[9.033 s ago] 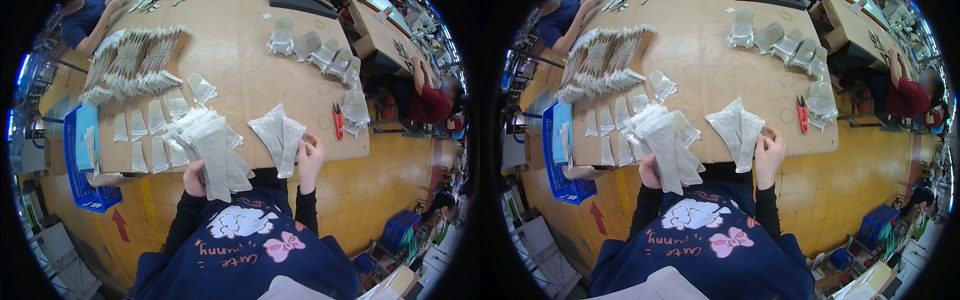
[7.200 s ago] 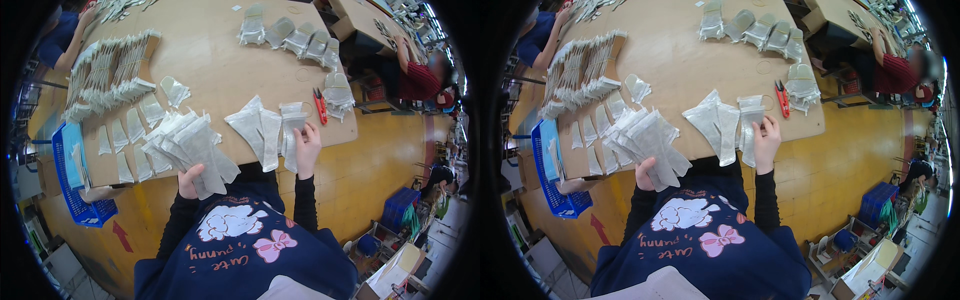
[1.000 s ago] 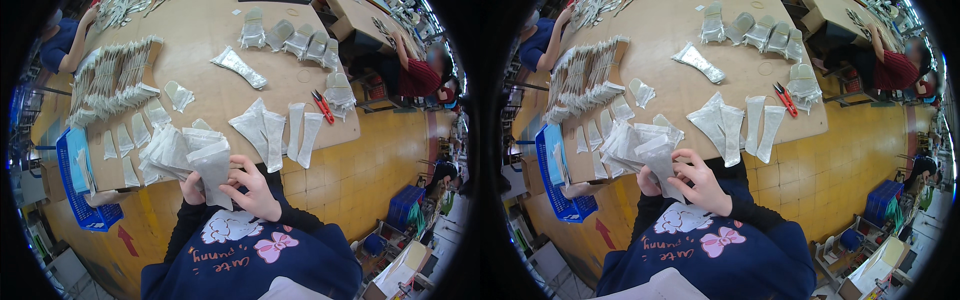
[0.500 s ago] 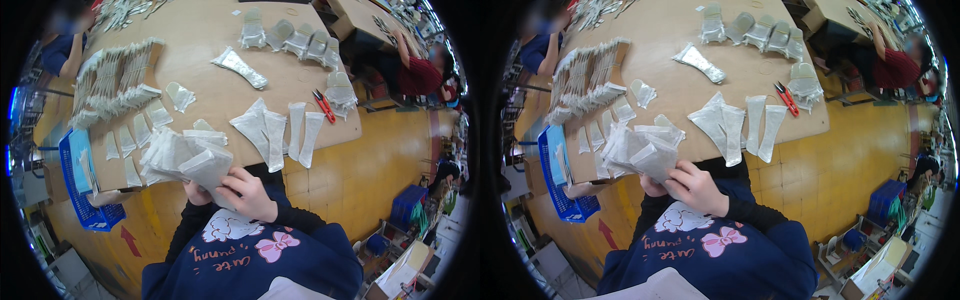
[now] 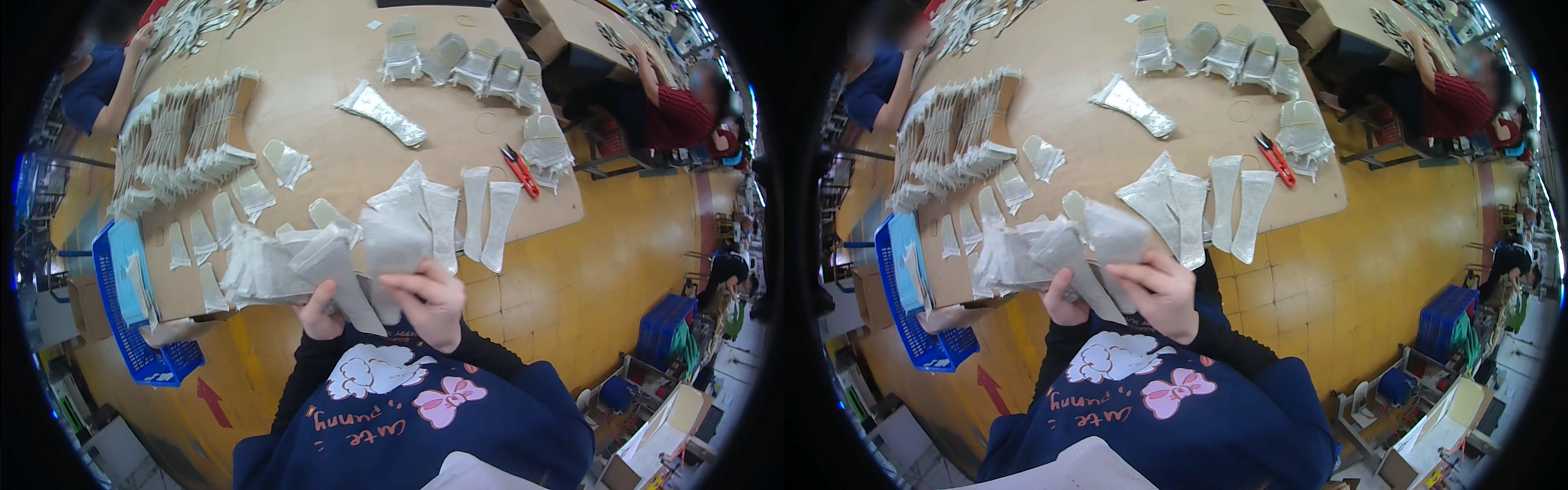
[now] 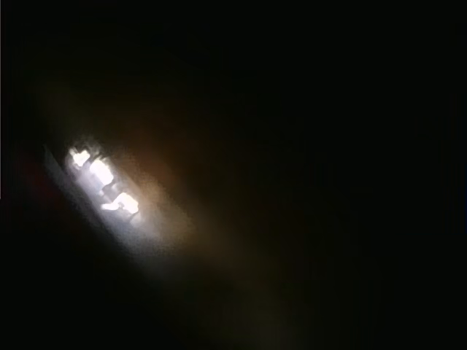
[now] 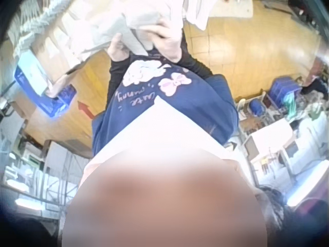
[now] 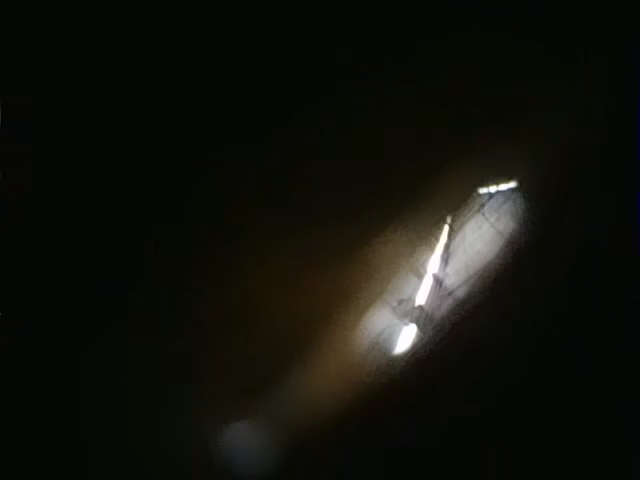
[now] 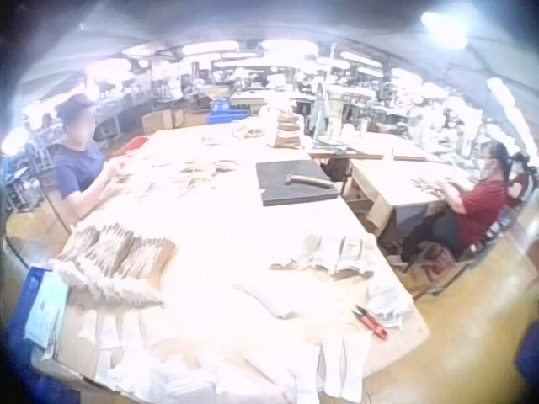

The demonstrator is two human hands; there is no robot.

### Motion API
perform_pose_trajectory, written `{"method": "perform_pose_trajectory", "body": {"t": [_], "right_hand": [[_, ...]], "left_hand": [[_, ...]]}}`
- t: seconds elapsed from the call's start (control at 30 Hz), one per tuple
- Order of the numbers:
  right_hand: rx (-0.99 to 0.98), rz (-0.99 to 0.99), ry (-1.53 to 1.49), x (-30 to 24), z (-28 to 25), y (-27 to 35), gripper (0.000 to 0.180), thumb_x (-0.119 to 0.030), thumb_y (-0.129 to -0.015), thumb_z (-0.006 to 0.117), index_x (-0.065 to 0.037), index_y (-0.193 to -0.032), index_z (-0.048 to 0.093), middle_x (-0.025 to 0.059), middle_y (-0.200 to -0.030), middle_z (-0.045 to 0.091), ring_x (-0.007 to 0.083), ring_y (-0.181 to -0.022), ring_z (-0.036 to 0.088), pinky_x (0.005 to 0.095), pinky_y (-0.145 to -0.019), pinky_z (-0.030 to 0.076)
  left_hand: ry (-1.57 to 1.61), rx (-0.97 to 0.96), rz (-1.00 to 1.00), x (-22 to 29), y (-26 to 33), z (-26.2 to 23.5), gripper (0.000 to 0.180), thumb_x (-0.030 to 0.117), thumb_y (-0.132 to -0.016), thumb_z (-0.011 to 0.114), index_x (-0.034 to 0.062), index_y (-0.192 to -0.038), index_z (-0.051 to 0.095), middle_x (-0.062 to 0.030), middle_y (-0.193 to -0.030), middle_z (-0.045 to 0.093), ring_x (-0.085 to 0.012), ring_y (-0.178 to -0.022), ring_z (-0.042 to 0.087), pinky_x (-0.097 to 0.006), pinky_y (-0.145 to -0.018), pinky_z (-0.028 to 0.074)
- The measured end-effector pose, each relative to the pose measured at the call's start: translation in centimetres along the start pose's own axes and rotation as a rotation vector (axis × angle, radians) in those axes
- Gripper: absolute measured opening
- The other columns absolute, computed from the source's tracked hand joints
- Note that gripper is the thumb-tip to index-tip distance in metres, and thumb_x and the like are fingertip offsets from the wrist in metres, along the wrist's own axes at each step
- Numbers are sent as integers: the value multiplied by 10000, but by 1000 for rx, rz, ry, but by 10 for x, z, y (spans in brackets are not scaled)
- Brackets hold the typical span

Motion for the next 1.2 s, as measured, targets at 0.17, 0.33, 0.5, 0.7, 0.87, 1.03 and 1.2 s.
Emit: {"method": "perform_pose_trajectory", "body": {"t": [0.17, 0.33, 0.5, 0.7, 0.87, 1.03, 1.2], "right_hand": [[485, 274, -147, 54, -75, -11, 494, 12, -865, 640, 8, -1334, 486, 41, -989, 624, 123, -824, 563, 261, -751, 467], [230, 504, 284, 110, -96, -24, 663, -62, -851, 676, 37, -1420, 352, 100, -1021, 548, 228, -947, 555, 335, -858, 455], [-1, 490, 907, 125, -74, -17, 729, -136, -786, 729, 38, -1400, 375, 197, -1109, 476, 353, -1039, 511, 413, -890, 437], [86, 484, 686, 120, -78, -30, 588, -98, -820, 674, 28, -1339, 428, 199, -1037, 515, 383, -972, 547, 441, -840, 456], [110, 345, 836, 114, -92, -39, 344, -53, -857, 601, 38, -1162, 472, 210, -1029, 511, 397, -961, 548, 459, -788, 465], [-153, 304, 1088, 139, -77, -53, 278, -58, -884, 555, 29, -1136, 474, 215, -1037, 513, 409, -977, 539, 468, -781, 463], [-111, 221, 670, 115, -83, -94, 360, -66, -901, 543, 65, -1224, 455, 248, -1091, 573, 406, -1046, 556, 436, -837, 458]], "left_hand": [[123, 32, -63, 6, -10, -17, 549, 122, -778, 605, 10, -1294, 456, -160, -1097, 603, -273, -1022, 596, -404, -895, 495], [233, 50, -78, 9, -17, -21, 558, 56, -757, 622, 10, -1288, 454, -139, -1099, 596, -273, -974, 610, -401, -854, 517], [198, 55, -97, 6, -14, -25, 563, 46, -758, 633, 6, -1288, 446, -145, -1090, 598, -286, -980, 612, -414, -877, 509], [214, 72, -122, -2, -11, -31, 585, 23, -755, 632, 15, -1306, 435, -133, -1139, 575, -286, -1033, 592, -419, -898, 499], [198, 79, -111, 0, -13, -36, 605, 34, -760, 633, 31, -1329, 426, -126, -1169, 559, -278, -1064, 576, -423, -909, 492], [252, 34, -154, 0, -15, -32, 599, 46, -767, 633, 45, -1332, 434, -125, -1167, 565, -273, -1064, 578, -412, -906, 493], [211, -9, -88, 6, -11, -31, 594, 31, -766, 630, 44, -1330, 443, -120, -1181, 568, -269, -1077, 576, -405, -909, 490]]}}
Point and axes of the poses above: each hand's wrist, its own y-axis away from the middle knuckle, its own z-axis out of the palm, x = y × z, the point moved 6 cm from there along -y, towards the middle knuckle
